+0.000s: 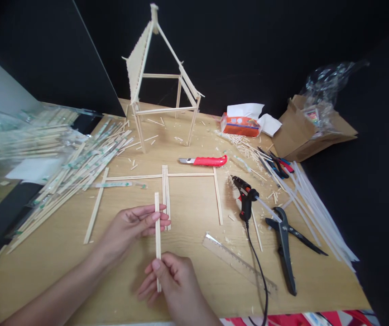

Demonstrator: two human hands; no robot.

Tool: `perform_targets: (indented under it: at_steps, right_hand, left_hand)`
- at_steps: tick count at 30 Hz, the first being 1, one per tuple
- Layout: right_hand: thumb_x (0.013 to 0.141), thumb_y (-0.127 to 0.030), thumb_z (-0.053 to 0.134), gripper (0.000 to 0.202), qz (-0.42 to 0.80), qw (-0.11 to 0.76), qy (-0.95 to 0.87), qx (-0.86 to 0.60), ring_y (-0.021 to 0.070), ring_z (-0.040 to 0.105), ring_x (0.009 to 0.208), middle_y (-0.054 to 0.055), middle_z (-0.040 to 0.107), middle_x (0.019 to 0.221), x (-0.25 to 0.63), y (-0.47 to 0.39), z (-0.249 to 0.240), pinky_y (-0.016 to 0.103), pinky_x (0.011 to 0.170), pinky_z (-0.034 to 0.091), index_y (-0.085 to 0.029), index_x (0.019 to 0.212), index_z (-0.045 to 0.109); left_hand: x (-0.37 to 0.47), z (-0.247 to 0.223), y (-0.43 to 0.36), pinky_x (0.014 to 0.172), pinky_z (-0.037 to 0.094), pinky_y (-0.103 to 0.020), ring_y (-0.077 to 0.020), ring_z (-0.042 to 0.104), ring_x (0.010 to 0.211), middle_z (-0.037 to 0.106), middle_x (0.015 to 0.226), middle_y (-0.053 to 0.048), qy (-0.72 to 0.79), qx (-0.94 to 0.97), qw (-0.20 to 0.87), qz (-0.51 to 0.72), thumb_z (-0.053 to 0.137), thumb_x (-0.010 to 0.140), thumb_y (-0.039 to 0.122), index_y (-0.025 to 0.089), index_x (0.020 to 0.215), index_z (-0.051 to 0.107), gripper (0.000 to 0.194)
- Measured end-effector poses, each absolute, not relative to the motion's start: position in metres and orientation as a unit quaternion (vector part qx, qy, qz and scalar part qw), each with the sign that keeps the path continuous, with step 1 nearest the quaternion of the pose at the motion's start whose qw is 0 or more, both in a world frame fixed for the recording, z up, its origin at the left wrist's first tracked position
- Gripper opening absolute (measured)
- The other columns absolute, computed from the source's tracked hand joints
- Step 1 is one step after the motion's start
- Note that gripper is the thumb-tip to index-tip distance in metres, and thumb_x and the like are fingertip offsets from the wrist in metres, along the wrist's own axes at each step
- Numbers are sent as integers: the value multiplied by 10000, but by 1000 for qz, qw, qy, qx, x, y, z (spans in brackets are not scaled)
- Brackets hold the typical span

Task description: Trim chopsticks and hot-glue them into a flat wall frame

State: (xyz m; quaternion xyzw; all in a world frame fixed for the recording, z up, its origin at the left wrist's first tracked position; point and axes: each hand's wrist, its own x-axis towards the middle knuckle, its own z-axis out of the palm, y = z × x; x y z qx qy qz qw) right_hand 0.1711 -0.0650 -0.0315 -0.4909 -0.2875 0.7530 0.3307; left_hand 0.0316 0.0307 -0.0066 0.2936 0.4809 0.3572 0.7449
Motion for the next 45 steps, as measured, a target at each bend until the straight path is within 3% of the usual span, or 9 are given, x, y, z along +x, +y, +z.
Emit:
perform_targets:
  at_steps: [14, 19, 27, 30, 32, 35, 37, 40, 45]
  right_hand:
    - [865, -505, 538, 404, 750, 337, -283, -495, 162, 682, 562, 107, 719, 680, 176, -71, -35, 193, 458, 461, -110, 813, 608]
    - [889, -480, 512, 380, 725, 315, -367, -490, 163, 677, 665, 95, 724, 782, 188, -68, -18, 244, 589, 505, -129, 940, 649]
    - [911, -479, 439, 370, 400, 279, -468, -737, 199, 655, 828, 68, 698, 907, 308, -76, 19, 286, 705, 512, -202, 1054, 639]
    - [874, -522, 453, 491, 195, 166, -485, -836, 267, 590, 1067, 131, 606, 1208, 371, -77, 11, 381, 896, 466, -179, 1208, 561]
    - [808, -550, 521, 683, 89, 66, -531, -840, 337, 357, 1311, 180, 399, 1423, 409, -75, 0, 470, 1069, 282, -117, 1332, 458]
    - [646, -666, 610, 999, 71, -54, -514, -853, 431, 153, 1373, 211, 252, 1493, 450, -70, -17, 598, 1076, 140, -98, 1418, 329]
    - [664, -664, 581, 1006, 104, -69, -534, -836, 394, 295, 1333, 210, 367, 1425, 466, -64, -23, 550, 1068, 224, -103, 1439, 272]
    - [696, -541, 579, 838, 108, -66, -563, -816, 328, 532, 1150, 192, 523, 1244, 476, -56, -22, 411, 988, 390, -94, 1373, 371]
    - [693, -312, 505, 488, 12, -30, -548, -836, 346, 616, 1012, 191, 606, 1086, 483, -83, 0, 378, 859, 483, -120, 1136, 573]
  left_hand:
    - [34, -1, 28, 769, 561, -275, -201, 706, 837, 746, 886, -83, 475, 283, 772, 312, 727, 739, 306, 128, 1000, 679, 320]
    - [33, 4, 29, 734, 572, -261, -186, 708, 790, 748, 852, -80, 484, 283, 766, 315, 740, 720, 314, 124, 990, 689, 334]
    - [31, 12, 25, 743, 591, -267, -222, 714, 795, 754, 831, -78, 536, 292, 728, 313, 793, 625, 381, 147, 919, 721, 383]
    - [28, 8, 23, 789, 588, -292, -246, 712, 821, 755, 857, -73, 555, 314, 706, 309, 808, 581, 413, 159, 859, 735, 384]
    - [26, 6, 22, 827, 575, -302, -255, 706, 852, 753, 883, -69, 568, 331, 689, 305, 805, 573, 434, 170, 839, 740, 381]
    - [23, 9, 22, 904, 529, -297, -250, 691, 918, 752, 895, -62, 583, 384, 649, 301, 775, 609, 458, 190, 858, 747, 367]
    - [23, 16, 22, 923, 515, -297, -246, 686, 935, 752, 896, -57, 579, 420, 628, 307, 756, 637, 453, 200, 861, 751, 338]
    - [25, 26, 21, 869, 545, -290, -238, 700, 888, 755, 877, -45, 556, 432, 623, 340, 746, 658, 414, 206, 838, 753, 275]
    - [27, 30, 22, 810, 560, -276, -207, 715, 799, 758, 831, -28, 521, 414, 653, 362, 725, 694, 346, 210, 823, 750, 190]
